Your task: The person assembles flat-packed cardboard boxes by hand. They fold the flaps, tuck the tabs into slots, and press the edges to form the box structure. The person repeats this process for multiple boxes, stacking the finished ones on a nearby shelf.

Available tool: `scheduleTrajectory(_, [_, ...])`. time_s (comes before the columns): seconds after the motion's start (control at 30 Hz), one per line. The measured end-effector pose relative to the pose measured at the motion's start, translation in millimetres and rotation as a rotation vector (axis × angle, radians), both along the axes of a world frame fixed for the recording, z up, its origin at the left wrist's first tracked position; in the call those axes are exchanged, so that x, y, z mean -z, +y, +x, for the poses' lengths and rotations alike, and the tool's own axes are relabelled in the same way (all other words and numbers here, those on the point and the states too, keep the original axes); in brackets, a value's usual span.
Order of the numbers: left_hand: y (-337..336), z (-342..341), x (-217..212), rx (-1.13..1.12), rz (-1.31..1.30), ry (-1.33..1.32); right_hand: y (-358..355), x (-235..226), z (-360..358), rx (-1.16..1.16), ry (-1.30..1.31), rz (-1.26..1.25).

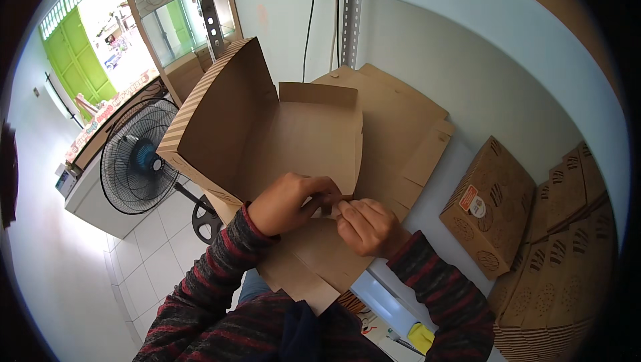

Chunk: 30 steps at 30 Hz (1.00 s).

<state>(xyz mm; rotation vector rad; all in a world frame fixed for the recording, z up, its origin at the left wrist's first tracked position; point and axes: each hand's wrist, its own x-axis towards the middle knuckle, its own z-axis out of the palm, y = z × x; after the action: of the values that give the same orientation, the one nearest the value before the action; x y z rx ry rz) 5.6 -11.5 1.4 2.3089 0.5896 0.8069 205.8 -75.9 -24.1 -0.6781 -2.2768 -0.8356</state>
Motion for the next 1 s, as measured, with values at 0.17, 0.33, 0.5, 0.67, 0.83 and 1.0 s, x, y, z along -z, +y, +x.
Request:
scheduleTrajectory(0.17, [-2.3,-0.1,0.3,0.011,-0.008,-0.024,-0.6,-0.3,-0.2,-0.019,0.014,-0.020])
scheduleTrajectory(0.33, [-0.2,0.2,5.8,-0.015,0.050,-0.015,-1.4,-4.8,-0.1,-0.041,0.032,-0.081])
scheduleTrajectory(0.5, [-2.1,-2.2,6.2,-0.073,0.084,0.040,-1.2,-4.1,2.1,-0.066,0.013,-0.079])
scheduleTrajectory(0.67, [-3.0,-4.3,10.4,-0.065,0.075,0.011,-2.7,1.0,3.4,-0.074,-0.010,-0.019])
scheduleTrajectory(0.83, [-8.7,-6.4,3.5,-0.062,0.129,0.058,-2.6,0.7,0.7,-0.086,0.006,0.006])
scheduleTrajectory(1.0, [-11.3,-7.5,1.3,-0.072,0.141,0.071,-2.7,0.4,0.1,-0.084,0.004,0.004])
